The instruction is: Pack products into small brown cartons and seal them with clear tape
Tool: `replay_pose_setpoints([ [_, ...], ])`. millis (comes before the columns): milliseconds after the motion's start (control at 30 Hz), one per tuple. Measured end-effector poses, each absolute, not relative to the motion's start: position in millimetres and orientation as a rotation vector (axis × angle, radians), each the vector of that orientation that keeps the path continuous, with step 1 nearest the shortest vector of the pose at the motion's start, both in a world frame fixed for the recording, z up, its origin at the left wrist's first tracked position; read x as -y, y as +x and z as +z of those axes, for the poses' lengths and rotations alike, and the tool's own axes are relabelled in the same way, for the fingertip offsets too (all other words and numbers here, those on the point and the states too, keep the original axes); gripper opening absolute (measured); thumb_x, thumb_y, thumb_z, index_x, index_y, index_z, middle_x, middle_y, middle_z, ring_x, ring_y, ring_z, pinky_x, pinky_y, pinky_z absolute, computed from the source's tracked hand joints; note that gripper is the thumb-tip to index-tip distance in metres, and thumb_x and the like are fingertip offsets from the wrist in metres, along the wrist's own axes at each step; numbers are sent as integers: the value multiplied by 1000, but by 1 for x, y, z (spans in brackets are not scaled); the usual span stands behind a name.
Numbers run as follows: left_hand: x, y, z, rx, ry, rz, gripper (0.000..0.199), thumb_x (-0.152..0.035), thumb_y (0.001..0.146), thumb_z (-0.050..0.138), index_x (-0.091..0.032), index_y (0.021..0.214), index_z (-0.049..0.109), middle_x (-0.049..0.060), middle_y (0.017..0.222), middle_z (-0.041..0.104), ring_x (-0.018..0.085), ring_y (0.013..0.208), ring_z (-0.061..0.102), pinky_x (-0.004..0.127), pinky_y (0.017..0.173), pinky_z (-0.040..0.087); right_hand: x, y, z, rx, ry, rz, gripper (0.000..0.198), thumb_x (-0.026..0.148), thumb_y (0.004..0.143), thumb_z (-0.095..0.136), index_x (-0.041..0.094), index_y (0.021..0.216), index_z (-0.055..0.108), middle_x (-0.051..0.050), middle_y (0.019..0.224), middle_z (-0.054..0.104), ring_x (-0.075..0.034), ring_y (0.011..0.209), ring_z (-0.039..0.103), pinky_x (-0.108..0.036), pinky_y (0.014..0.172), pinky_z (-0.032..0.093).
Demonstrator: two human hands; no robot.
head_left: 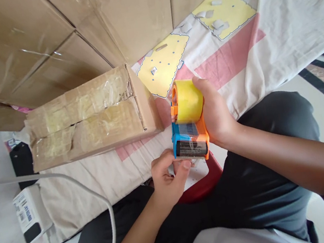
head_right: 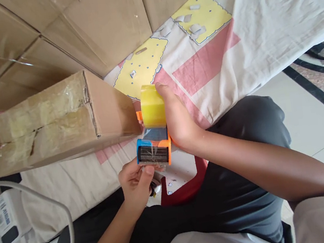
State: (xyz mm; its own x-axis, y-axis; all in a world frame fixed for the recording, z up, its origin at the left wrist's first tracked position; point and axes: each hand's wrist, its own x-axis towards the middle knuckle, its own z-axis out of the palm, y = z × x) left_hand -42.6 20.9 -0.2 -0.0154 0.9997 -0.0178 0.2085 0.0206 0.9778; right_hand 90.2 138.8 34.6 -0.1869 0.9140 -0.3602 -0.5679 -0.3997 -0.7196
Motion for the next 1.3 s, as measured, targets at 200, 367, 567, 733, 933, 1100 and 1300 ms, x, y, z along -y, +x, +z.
replay_pose_setpoints([
  [200, -19, -47, -9, -1310, 1331, 1104, 26, -36, 91, 67, -18, 73, 74, 4, 61, 63, 14, 55, 58, 27, 60, 55, -140, 92, 35, 515, -980, 1810, 50, 67, 90, 45, 22, 85, 64, -6, 82, 70, -27, 87, 73, -37, 64, 59],
  [367, -19, -43, -7, -1302, 1316, 1118, 23, -33, 91, 67, -20, 75, 77, 2, 58, 62, 14, 53, 58, 26, 55, 53, -140, 94, 40, 515, -1057, 1789, 51, 71, 86, 49, 22, 90, 65, -5, 82, 70, -28, 88, 73, -40, 66, 60],
  [567, -21, -41, -3, -1347, 1369, 1098, 30, -37, 92, 67, -20, 68, 75, 3, 54, 64, 17, 59, 64, 27, 55, 55, -139, 95, 39, 527, -1091, 1745, 48, 69, 86, 52, 23, 91, 65, -4, 79, 69, -28, 85, 73, -41, 61, 58],
  [733, -24, -43, -5, -1332, 1312, 1083, 35, -43, 93, 65, -21, 69, 77, 5, 58, 69, 19, 60, 67, 28, 57, 56, -141, 92, 37, 559, -1074, 1736, 49, 71, 86, 52, 24, 92, 66, -4, 77, 68, -26, 79, 72, -41, 62, 58],
  [933, -26, -45, -13, -1148, 1449, 1199, 32, -41, 97, 58, -21, 80, 78, 8, 74, 77, 21, 72, 73, 32, 65, 58, -140, 91, 40, 522, -1087, 1765, 48, 71, 87, 50, 25, 86, 67, -3, 70, 63, -20, 60, 63, -37, 52, 51],
  [1100, -24, -44, -15, -1197, 1413, 1199, 30, -36, 96, 60, -21, 78, 78, 7, 74, 77, 21, 72, 73, 31, 65, 58, -137, 93, 36, 487, -1047, 1755, 45, 65, 89, 53, 23, 84, 68, -3, 73, 64, -17, 60, 61, -34, 53, 51],
  [1300, -23, -43, -13, -1244, 1326, 1179, 34, -38, 95, 61, -20, 71, 77, 6, 69, 75, 20, 68, 72, 29, 60, 56, -139, 92, 36, 520, -1029, 1765, 45, 66, 88, 53, 24, 92, 67, -4, 80, 68, -24, 78, 70, -40, 64, 58],
])
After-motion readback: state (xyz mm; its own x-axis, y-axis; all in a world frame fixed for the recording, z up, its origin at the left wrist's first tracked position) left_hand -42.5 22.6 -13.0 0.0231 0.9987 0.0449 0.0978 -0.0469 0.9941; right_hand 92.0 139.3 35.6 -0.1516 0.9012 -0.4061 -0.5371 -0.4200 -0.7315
